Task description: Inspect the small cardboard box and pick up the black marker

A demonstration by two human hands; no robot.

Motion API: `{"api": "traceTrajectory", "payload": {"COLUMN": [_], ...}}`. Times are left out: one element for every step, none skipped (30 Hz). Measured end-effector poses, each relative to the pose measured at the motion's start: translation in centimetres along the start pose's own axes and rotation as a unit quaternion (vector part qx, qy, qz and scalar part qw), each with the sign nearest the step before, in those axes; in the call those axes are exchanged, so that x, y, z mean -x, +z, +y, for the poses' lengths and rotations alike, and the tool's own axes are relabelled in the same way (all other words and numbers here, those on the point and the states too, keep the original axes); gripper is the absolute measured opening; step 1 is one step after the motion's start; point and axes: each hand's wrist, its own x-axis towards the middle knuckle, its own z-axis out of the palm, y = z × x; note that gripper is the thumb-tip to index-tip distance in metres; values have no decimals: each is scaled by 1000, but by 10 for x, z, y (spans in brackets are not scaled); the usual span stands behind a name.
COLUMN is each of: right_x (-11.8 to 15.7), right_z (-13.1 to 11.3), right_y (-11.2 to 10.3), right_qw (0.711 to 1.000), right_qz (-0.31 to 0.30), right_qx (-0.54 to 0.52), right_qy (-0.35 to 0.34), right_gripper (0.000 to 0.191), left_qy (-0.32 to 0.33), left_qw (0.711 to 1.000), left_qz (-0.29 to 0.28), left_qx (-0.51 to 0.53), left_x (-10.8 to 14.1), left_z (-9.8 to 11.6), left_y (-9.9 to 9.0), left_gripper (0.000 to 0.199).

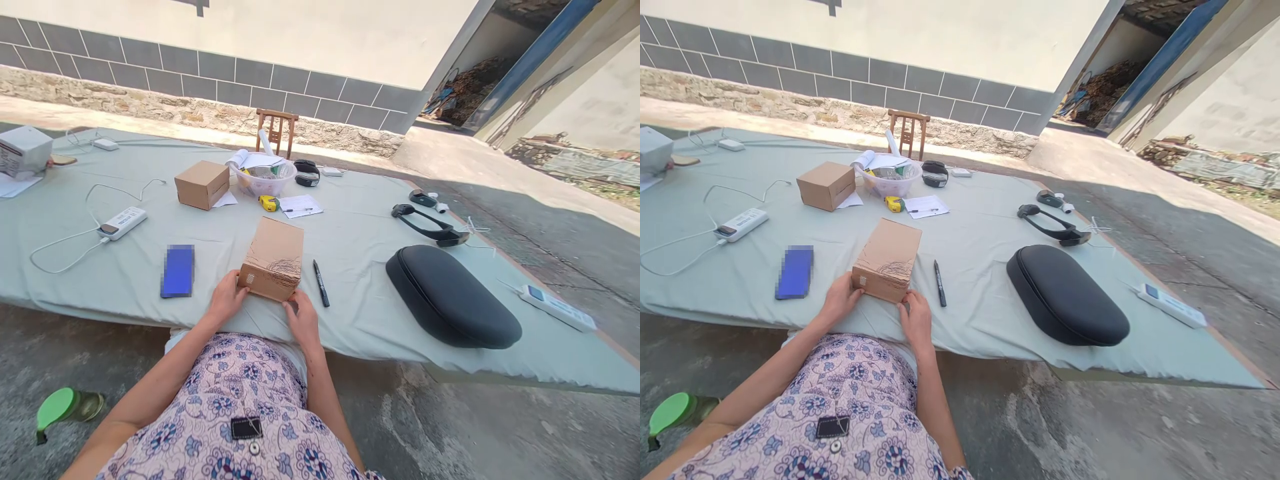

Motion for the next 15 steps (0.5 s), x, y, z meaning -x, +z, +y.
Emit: {"api": "traceTrajectory", "payload": {"right_x": [0, 0, 1, 1, 1, 1, 1, 2, 2, 3, 4, 4, 5, 6, 6], "right_z": [0, -1, -2, -4, -7, -10, -13, -17, -21, -25, -28, -32, -35, -38, -40], "right_y": [0, -1, -2, -3, -4, -5, -6, -7, -7, -7, -7, -5, -4, -1, 1], "right_qw": [999, 998, 995, 990, 986, 982, 979, 978, 976, 974, 971, 967, 963, 959, 957], "right_qz": [13, 30, 52, 75, 98, 121, 140, 158, 178, 199, 221, 243, 262, 278, 288], "right_qx": [-28, -57, -84, -107, -124, -135, -137, -132, -121, -106, -89, -74, -61, -51, -44], "right_qy": [10, 21, 33, 43, 49, 50, 47, 42, 36, 29, 22, 15, 8, 1, -5], "right_gripper": [10, 12, 14, 16, 18, 20, 21, 23, 24, 26, 28, 31, 35, 39, 44], "left_qy": [10, 22, 34, 44, 51, 55, 59, 62, 67, 73, 81, 90, 98, 105, 110], "left_qw": [1000, 998, 996, 993, 990, 987, 986, 986, 986, 986, 985, 984, 983, 981, 979], "left_qz": [4, 11, 22, 35, 49, 61, 71, 82, 93, 104, 116, 128, 141, 152, 162], "left_qx": [23, 50, 79, 106, 125, 135, 137, 133, 124, 111, 97, 83, 70, 59, 50], "left_x": [1, 2, 3, 4, 5, 7, 8, 10, 12, 13, 15, 16, 17, 18, 19], "left_z": [2, 4, 7, 9, 12, 15, 18, 21, 24, 26, 29, 32, 35, 37, 39], "left_y": [-1, -1, -2, -2, -3, -3, -4, -4, -4, -4, -4, -3, -2, -1, 0], "left_gripper": [27, 33, 38, 42, 44, 45, 45, 46, 48, 51, 55, 59, 64, 69, 75]}}
